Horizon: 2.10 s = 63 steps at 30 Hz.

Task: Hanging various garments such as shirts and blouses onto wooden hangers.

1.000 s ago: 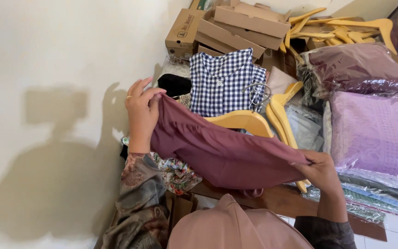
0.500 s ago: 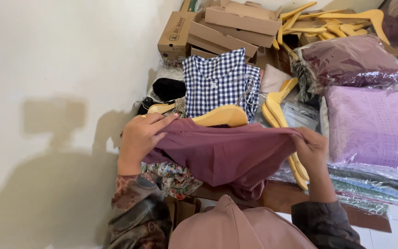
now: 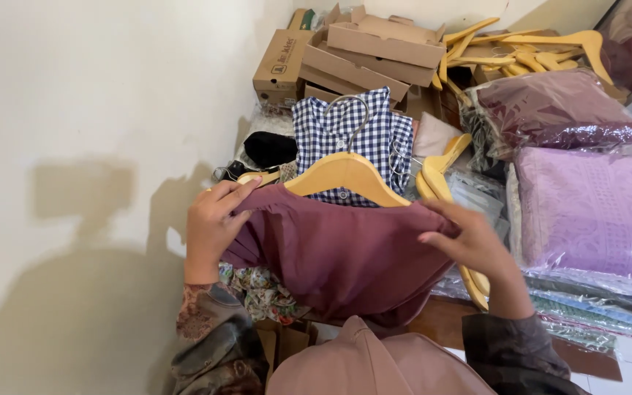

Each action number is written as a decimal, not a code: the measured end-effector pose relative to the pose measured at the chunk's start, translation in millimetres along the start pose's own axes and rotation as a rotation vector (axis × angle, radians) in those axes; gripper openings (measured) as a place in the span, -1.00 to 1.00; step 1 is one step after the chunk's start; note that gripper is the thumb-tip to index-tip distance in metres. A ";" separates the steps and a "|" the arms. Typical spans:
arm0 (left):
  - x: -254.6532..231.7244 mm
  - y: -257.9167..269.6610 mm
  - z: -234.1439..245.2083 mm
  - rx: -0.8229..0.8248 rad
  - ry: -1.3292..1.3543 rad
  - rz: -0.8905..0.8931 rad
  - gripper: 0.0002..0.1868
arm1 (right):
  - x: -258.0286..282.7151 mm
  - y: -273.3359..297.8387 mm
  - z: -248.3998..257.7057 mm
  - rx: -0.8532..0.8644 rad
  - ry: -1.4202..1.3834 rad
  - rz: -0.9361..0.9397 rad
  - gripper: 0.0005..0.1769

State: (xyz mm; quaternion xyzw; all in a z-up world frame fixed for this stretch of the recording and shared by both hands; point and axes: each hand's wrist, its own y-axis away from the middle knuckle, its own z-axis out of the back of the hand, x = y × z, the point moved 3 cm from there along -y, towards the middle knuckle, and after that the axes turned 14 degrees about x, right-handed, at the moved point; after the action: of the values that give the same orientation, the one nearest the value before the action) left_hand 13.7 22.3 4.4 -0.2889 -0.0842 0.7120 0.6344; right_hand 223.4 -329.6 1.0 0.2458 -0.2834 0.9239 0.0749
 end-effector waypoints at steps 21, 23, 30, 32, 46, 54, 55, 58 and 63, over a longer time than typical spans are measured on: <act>27.8 2.5 -25.9 -0.110 0.447 -0.092 -0.74 | -17.4 46.8 -4.3 -0.224 0.021 -0.323 -0.62; 30.0 3.1 -24.3 -0.056 0.552 -0.073 -0.76 | -22.3 53.0 -3.8 -0.271 0.009 -0.375 -0.60; 48.0 14.7 -58.7 -0.169 0.686 -0.026 -0.73 | -18.7 47.9 1.4 -0.407 0.197 -0.299 -0.55; 71.7 21.4 -70.9 -0.191 0.740 0.033 -0.74 | -19.0 48.2 -2.4 -0.430 0.229 -0.262 -0.52; 54.2 31.7 -35.2 -0.027 1.071 0.122 -0.70 | -34.7 48.4 -20.2 -0.491 0.071 -0.249 -0.66; 44.3 46.6 -19.6 -0.047 0.831 0.158 -0.73 | -35.1 46.0 18.2 -0.620 -0.087 -0.204 -0.91; 50.5 49.2 -19.6 -0.051 0.830 0.160 -0.73 | -27.5 41.6 27.5 -0.618 -0.088 -0.200 -0.91; 64.5 56.9 -17.7 -0.193 0.898 0.144 -0.73 | 1.4 17.1 42.1 -0.378 -0.276 0.047 -0.76; 82.7 65.1 -40.5 -0.174 0.869 0.171 -0.73 | -22.8 -0.3 -6.5 0.047 -0.014 -0.124 -0.33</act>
State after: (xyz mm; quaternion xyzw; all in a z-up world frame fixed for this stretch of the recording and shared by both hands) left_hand -23.3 79.3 -85.6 -0.6191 0.1547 0.5646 0.5233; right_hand 240.5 -325.6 -14.9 0.2711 -0.2464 0.9222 0.1241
